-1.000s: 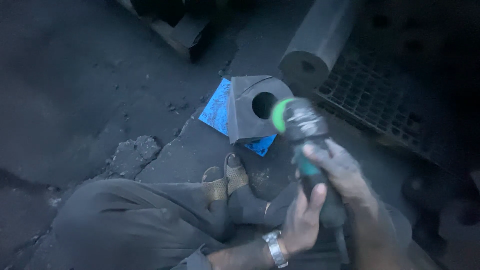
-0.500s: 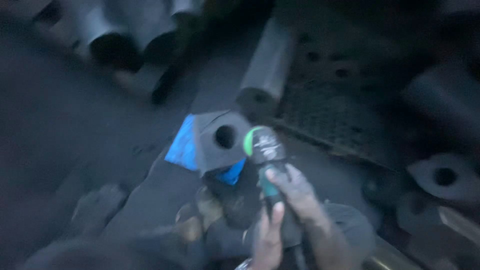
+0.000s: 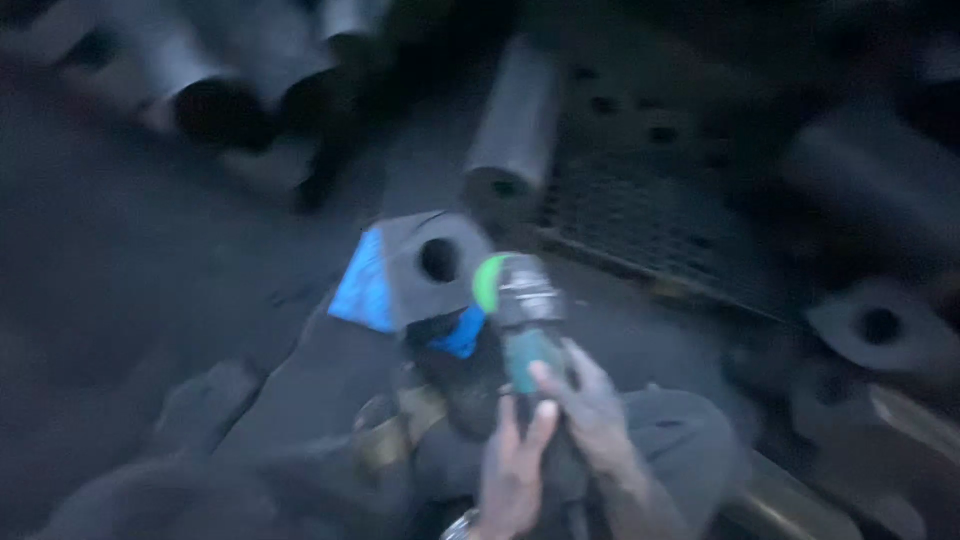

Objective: Use an angle grinder to smooth and shape the edges of a cylindrical plastic or rubber component.

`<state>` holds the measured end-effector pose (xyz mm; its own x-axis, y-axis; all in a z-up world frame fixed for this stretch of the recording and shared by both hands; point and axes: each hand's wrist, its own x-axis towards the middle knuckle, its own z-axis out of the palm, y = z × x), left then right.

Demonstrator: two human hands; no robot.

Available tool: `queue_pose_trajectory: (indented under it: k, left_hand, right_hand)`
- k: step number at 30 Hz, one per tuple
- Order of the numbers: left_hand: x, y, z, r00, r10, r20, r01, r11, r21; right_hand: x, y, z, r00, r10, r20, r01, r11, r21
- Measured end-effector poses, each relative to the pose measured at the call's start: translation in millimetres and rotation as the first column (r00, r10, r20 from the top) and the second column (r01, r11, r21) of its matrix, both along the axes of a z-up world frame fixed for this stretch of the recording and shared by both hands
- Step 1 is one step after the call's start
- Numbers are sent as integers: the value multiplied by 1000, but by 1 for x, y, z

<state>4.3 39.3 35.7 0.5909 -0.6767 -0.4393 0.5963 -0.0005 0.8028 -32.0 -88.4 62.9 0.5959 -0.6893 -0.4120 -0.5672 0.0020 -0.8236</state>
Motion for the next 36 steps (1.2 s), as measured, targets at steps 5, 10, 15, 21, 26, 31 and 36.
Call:
queue_pose_trajectory:
  k: [5,10,15,21,26,31,36]
  left_hand:
    - [0,14,7,991,-75,112,54,982,183]
    - [-3,10,11,993,26,118,-40,992,117]
    - [-6,10,1,984,179,4,-179,981,76]
    - [34,15,15,963,256,-80,-255,967,28]
    - [-45,8,-57,908,200,367,-274,948,162]
    - [-23,11,-33,973,231,-22,-224,959,174]
    - [47,23,16,965,220,-143,-224,975,-13]
  right_hand:
    - [-5,6,-11,999,46,22,-49,988,149]
    - [8,9,-2,998,-55,-18,58,950,306]
    - [19,14,1,992,-3,-123,35,967,254]
    - [63,12,0,947,273,-169,-255,960,117]
    - [40,12,-3,933,255,-255,-223,964,147]
    - [26,11,-8,978,84,-194,-26,958,286]
    - [70,20,-3,911,233,-339,-218,972,82]
